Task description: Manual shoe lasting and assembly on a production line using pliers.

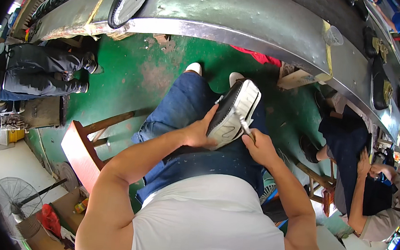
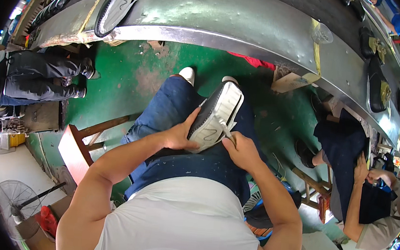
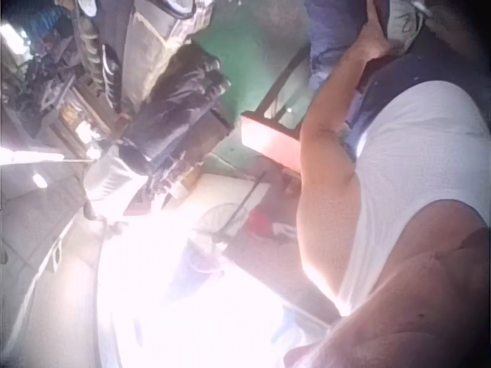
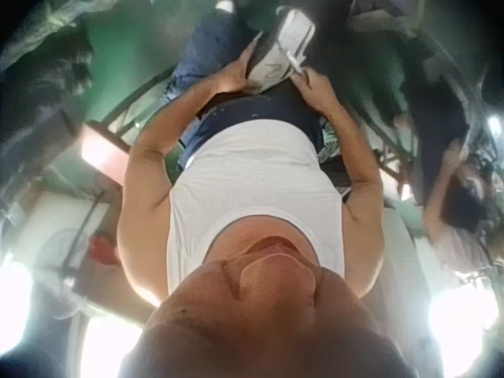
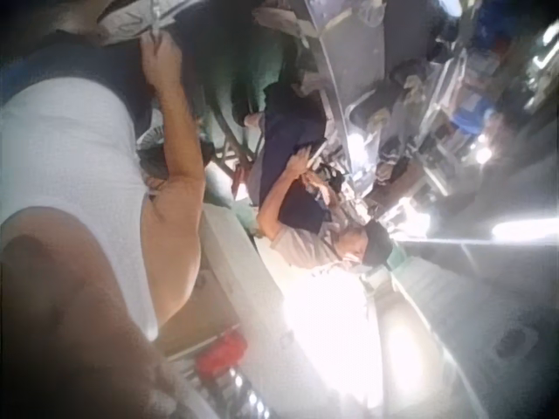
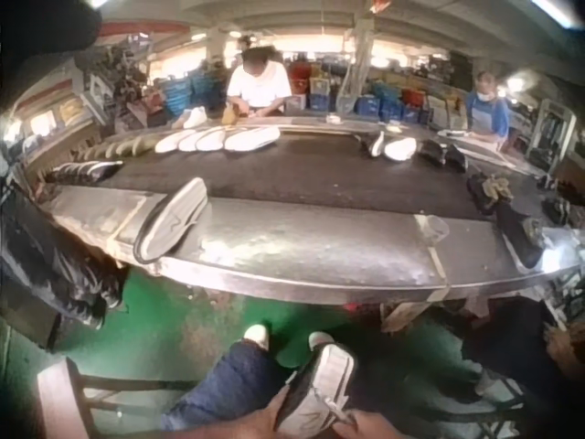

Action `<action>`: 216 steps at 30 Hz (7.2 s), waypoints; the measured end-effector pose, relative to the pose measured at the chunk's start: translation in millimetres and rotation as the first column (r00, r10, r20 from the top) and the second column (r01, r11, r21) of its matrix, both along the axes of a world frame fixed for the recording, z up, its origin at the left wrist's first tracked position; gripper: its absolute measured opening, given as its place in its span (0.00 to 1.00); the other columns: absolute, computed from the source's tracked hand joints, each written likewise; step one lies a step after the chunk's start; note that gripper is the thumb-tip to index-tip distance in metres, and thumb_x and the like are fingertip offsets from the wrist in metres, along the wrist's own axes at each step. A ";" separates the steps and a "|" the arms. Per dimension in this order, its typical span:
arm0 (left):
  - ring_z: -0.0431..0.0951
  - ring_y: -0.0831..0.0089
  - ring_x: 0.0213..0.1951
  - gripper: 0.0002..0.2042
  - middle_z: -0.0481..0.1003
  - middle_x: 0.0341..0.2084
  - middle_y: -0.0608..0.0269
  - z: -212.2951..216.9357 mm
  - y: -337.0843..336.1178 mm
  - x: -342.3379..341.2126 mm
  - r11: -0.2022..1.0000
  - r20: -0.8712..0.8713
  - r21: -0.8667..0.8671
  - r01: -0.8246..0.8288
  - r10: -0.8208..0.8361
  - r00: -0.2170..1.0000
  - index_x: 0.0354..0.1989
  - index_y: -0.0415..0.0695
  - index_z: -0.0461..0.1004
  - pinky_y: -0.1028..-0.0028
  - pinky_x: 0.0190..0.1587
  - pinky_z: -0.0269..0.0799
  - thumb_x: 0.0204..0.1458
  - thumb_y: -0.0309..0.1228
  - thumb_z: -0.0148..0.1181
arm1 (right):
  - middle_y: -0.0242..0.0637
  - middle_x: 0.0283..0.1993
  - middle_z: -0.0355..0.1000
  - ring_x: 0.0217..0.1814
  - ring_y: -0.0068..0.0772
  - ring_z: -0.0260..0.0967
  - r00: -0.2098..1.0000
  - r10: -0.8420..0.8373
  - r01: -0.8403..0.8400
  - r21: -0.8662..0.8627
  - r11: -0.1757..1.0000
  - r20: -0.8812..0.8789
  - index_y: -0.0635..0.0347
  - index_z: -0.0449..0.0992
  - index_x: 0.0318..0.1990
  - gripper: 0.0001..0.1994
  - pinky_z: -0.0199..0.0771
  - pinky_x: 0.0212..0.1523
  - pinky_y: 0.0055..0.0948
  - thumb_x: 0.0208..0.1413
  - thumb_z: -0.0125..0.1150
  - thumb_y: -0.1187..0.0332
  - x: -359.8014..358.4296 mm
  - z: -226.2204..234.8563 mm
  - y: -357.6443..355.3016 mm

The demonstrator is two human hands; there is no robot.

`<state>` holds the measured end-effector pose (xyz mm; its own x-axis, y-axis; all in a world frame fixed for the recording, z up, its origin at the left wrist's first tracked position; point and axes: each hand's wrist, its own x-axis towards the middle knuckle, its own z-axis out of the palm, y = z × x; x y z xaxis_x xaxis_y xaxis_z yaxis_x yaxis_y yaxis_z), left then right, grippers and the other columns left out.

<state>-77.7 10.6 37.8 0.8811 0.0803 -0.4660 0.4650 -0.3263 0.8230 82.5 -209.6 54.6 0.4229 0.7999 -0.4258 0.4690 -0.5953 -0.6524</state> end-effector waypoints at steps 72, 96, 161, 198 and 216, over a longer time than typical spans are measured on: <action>0.67 0.47 0.64 0.26 0.65 0.62 0.36 -23.6 -0.5 60.6 0.968 0.270 0.118 -0.220 0.182 0.946 0.71 0.40 0.53 0.64 0.65 0.63 0.66 0.32 0.46 | 0.37 0.25 0.73 0.26 0.28 0.74 0.881 -0.182 0.182 -0.043 0.982 -0.436 0.68 0.73 0.35 0.25 0.73 0.30 0.32 0.71 0.42 0.52 62.3 6.4 61.7; 0.77 0.75 0.41 0.25 0.76 0.44 0.61 -6.9 33.1 79.2 0.904 -0.265 -0.364 -0.225 0.131 0.955 0.62 0.43 0.63 0.75 0.33 0.72 0.60 0.38 0.61 | 0.60 0.51 0.72 0.54 0.54 0.72 0.906 0.371 -0.371 -0.039 0.928 0.203 0.78 0.67 0.57 0.25 0.76 0.51 0.43 0.55 0.59 0.70 -0.3 41.1 1.9; 0.76 0.68 0.52 0.29 0.75 0.52 0.56 -52.5 11.4 64.1 0.574 -0.178 -0.700 -0.426 0.437 0.882 0.63 0.35 0.64 0.66 0.55 0.73 0.60 0.44 0.61 | 0.38 0.31 0.74 0.27 0.28 0.74 0.590 -0.468 0.585 -0.051 0.809 -0.658 0.66 0.73 0.42 0.23 0.74 0.28 0.28 0.71 0.44 0.51 6.6 -30.6 -17.5; 0.71 0.55 0.60 0.42 0.71 0.59 0.50 183.1 443.0 197.1 0.529 0.057 0.796 -0.293 0.416 0.908 0.68 0.50 0.65 0.55 0.61 0.68 0.43 0.51 0.72 | 0.41 0.33 0.77 0.29 0.35 0.79 0.433 -0.462 0.598 -0.137 0.790 -0.774 0.64 0.72 0.44 0.26 0.66 0.18 0.24 0.72 0.35 0.49 41.2 -70.8 -18.3; 0.70 0.52 0.62 0.39 0.68 0.62 0.43 -3.5 32.0 100.4 0.947 0.220 0.064 0.315 -0.322 0.921 0.69 0.41 0.62 0.62 0.65 0.63 0.48 0.44 0.69 | 0.42 0.45 0.76 0.48 0.34 0.75 0.908 -0.409 0.418 0.115 0.901 -0.090 0.66 0.71 0.51 0.35 0.75 0.51 0.34 0.38 0.82 0.57 28.5 -4.3 29.4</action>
